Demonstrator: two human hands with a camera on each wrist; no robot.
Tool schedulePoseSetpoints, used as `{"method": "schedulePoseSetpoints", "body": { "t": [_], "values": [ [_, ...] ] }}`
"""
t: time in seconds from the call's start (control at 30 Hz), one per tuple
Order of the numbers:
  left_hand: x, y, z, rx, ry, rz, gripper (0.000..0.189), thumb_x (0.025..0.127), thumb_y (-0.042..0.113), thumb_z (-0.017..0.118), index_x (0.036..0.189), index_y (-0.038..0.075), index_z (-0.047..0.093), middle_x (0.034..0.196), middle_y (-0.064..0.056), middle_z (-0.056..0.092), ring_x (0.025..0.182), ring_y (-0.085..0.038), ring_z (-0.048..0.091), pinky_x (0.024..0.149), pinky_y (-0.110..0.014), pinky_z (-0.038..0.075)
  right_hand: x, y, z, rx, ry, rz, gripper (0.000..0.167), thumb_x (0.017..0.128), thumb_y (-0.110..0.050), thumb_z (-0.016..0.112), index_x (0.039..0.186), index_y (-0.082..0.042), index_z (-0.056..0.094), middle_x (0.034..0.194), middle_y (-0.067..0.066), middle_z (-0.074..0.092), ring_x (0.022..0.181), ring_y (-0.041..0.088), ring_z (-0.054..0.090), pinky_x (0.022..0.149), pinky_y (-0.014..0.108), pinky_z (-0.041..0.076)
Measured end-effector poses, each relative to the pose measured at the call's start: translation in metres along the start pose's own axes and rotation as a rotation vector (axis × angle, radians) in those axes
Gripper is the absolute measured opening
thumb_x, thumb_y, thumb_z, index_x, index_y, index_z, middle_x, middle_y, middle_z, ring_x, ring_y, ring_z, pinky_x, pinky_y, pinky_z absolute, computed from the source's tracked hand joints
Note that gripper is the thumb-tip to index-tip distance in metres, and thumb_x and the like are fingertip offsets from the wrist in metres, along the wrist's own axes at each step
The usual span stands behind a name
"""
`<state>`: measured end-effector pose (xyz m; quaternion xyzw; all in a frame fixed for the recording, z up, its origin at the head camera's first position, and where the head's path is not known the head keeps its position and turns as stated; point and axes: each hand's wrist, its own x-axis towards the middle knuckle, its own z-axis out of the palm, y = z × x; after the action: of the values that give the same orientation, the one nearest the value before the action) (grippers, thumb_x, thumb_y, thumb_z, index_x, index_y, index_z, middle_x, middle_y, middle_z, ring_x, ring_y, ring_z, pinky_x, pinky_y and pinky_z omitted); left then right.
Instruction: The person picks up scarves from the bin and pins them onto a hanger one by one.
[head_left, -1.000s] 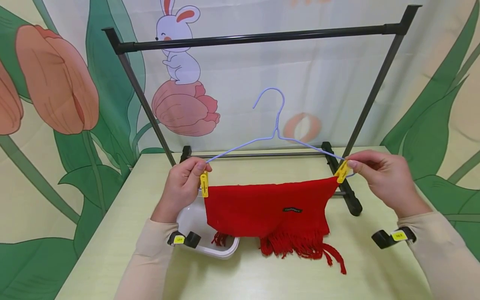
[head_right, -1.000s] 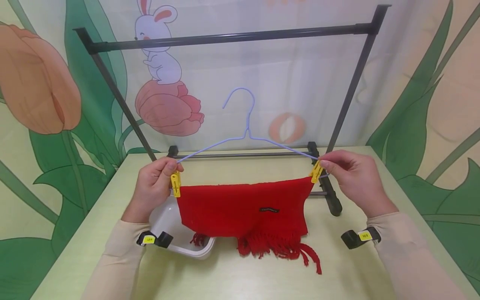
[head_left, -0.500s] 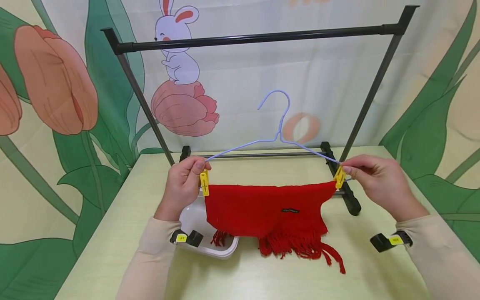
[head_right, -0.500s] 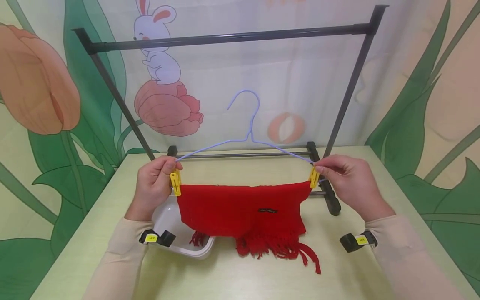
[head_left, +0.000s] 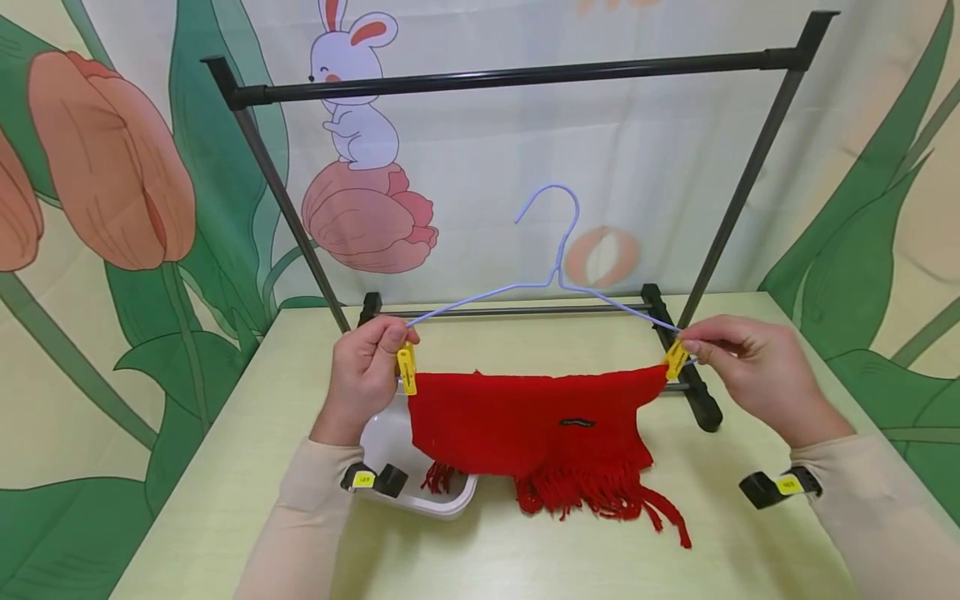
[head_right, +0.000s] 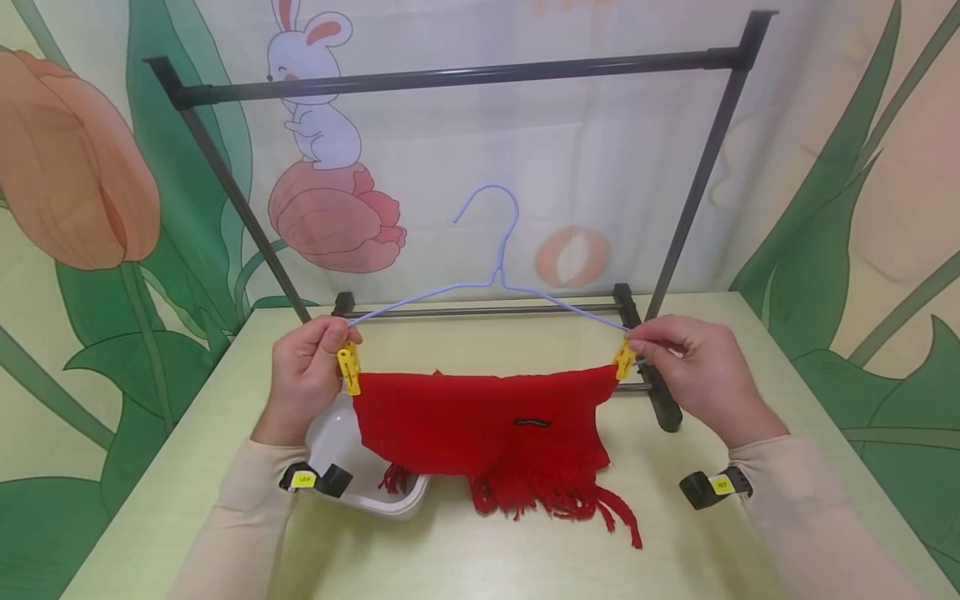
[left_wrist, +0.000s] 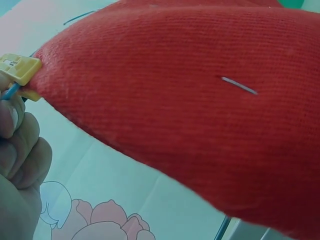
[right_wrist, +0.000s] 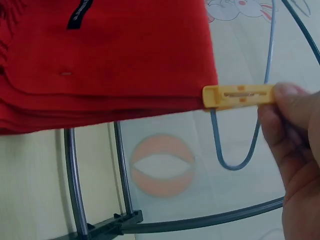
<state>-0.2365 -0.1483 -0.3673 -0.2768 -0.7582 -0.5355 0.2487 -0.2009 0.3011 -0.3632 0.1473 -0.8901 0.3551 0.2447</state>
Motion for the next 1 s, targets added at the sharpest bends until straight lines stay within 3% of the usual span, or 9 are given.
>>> {"method": "schedulePoseSetpoints", "body": {
  "t": [0.1,0.3,0.53,0.67,0.83,0.93,1.0],
  "values": [
    [-0.001,0.000,0.000,-0.010,0.011,0.020,0.013,0.106,-0.007,0.058,0.098,-0.009,0.068,0.076,-0.017,0.061,0.059,-0.011,0.046,0.053,-0.018,0.044,-0.001,0.000,0.003,-0.006,0.016,-0.038,0.020,0.089,0.006,0.083,0.105,-0.007,0.085,0.099,0.012,0.081,0.086,-0.016,0.062,0.078,0.003,0.050],
    [-0.001,-0.003,-0.001,-0.014,0.021,0.048,0.013,0.105,-0.008,0.058,0.097,-0.011,0.067,0.078,-0.020,0.064,0.059,-0.010,0.047,0.054,-0.016,0.045,-0.002,-0.003,0.005,-0.010,-0.034,0.095,0.013,0.095,-0.004,0.081,0.107,-0.004,0.084,0.097,0.016,0.082,0.075,-0.009,0.062,0.065,0.011,0.051],
    [-0.003,-0.006,-0.002,-0.013,0.049,0.049,0.014,0.106,-0.007,0.058,0.097,-0.011,0.068,0.075,-0.018,0.063,0.057,-0.010,0.045,0.053,-0.016,0.044,-0.004,-0.007,0.008,-0.050,-0.053,0.052,0.015,0.094,-0.003,0.082,0.108,-0.008,0.084,0.100,0.012,0.082,0.081,-0.009,0.061,0.071,0.006,0.052],
    [-0.004,-0.006,-0.003,-0.020,0.035,0.030,0.014,0.106,-0.006,0.058,0.097,-0.011,0.068,0.078,-0.020,0.064,0.058,-0.010,0.045,0.054,-0.017,0.044,-0.005,-0.006,0.006,-0.020,-0.077,0.102,0.019,0.098,-0.008,0.079,0.116,-0.006,0.082,0.103,0.015,0.082,0.079,-0.007,0.064,0.068,0.011,0.054],
    [-0.005,-0.007,-0.005,-0.015,0.002,0.014,0.014,0.106,-0.005,0.058,0.099,-0.011,0.069,0.080,-0.020,0.065,0.060,-0.010,0.047,0.054,-0.017,0.044,-0.006,-0.011,0.006,-0.053,-0.107,0.180,0.026,0.104,-0.016,0.073,0.126,-0.004,0.078,0.110,0.019,0.081,0.088,0.016,0.075,0.068,0.012,0.055],
    [-0.006,-0.007,-0.006,0.001,-0.013,0.026,0.014,0.106,-0.006,0.058,0.099,-0.011,0.069,0.080,-0.019,0.065,0.061,-0.010,0.048,0.055,-0.018,0.045,-0.007,-0.017,0.009,-0.104,-0.089,0.186,0.026,0.105,-0.019,0.072,0.124,-0.002,0.077,0.108,0.020,0.080,0.093,0.033,0.073,0.067,0.015,0.055],
    [-0.006,-0.007,-0.007,0.011,-0.017,0.036,0.013,0.105,-0.007,0.058,0.099,-0.011,0.069,0.080,-0.020,0.066,0.061,-0.010,0.048,0.055,-0.018,0.046,-0.007,-0.020,0.009,-0.141,-0.075,0.187,0.026,0.105,-0.021,0.072,0.122,-0.002,0.077,0.104,0.019,0.080,0.092,0.034,0.070,0.064,0.018,0.054]
  ]
}}
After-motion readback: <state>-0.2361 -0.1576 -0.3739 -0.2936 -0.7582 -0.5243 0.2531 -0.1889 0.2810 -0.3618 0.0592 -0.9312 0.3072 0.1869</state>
